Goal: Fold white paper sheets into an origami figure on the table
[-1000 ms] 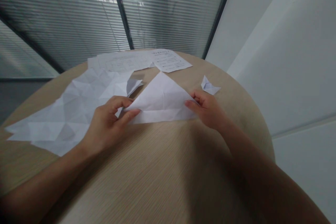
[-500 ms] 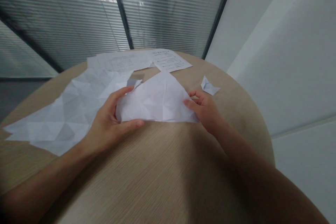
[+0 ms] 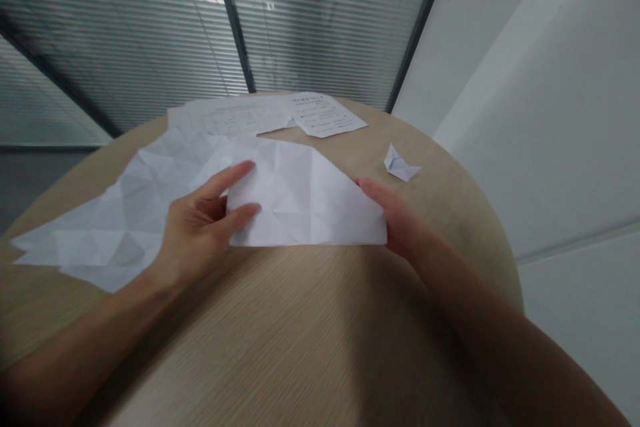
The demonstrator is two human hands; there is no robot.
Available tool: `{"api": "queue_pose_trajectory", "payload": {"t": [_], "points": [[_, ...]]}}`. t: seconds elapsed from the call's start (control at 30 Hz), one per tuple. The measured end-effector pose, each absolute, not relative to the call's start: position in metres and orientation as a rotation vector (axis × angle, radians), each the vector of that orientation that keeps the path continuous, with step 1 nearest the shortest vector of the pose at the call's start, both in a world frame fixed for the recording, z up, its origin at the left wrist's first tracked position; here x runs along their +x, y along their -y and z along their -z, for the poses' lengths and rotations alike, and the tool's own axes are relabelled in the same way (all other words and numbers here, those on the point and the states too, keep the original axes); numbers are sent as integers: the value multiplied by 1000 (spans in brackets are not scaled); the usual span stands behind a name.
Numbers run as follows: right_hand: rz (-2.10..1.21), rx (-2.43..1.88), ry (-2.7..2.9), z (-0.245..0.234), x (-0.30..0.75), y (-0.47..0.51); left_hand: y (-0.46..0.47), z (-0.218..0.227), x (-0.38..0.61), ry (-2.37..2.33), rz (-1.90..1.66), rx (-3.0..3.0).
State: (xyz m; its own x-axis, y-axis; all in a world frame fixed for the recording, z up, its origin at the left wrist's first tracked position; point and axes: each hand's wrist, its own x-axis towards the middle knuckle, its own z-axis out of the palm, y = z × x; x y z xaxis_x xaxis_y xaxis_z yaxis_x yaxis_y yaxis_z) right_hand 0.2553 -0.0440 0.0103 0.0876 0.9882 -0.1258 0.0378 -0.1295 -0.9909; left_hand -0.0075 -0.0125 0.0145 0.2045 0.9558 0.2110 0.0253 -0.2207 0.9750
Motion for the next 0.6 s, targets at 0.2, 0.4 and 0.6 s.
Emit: {"api": "queue_pose_trajectory", "payload": {"t": [0.2,0.4,0.6], "points": [[-1209,-1209,864,-6,255,41,10,-11,-9,-972,-1131,1557],[-959,-1175,833,1,262,31,9,-13,-10,-1005,-1111,1580],[-783,-1270,911,4,260,30,9,-12,-12,-1052,-1100,1808]]}}
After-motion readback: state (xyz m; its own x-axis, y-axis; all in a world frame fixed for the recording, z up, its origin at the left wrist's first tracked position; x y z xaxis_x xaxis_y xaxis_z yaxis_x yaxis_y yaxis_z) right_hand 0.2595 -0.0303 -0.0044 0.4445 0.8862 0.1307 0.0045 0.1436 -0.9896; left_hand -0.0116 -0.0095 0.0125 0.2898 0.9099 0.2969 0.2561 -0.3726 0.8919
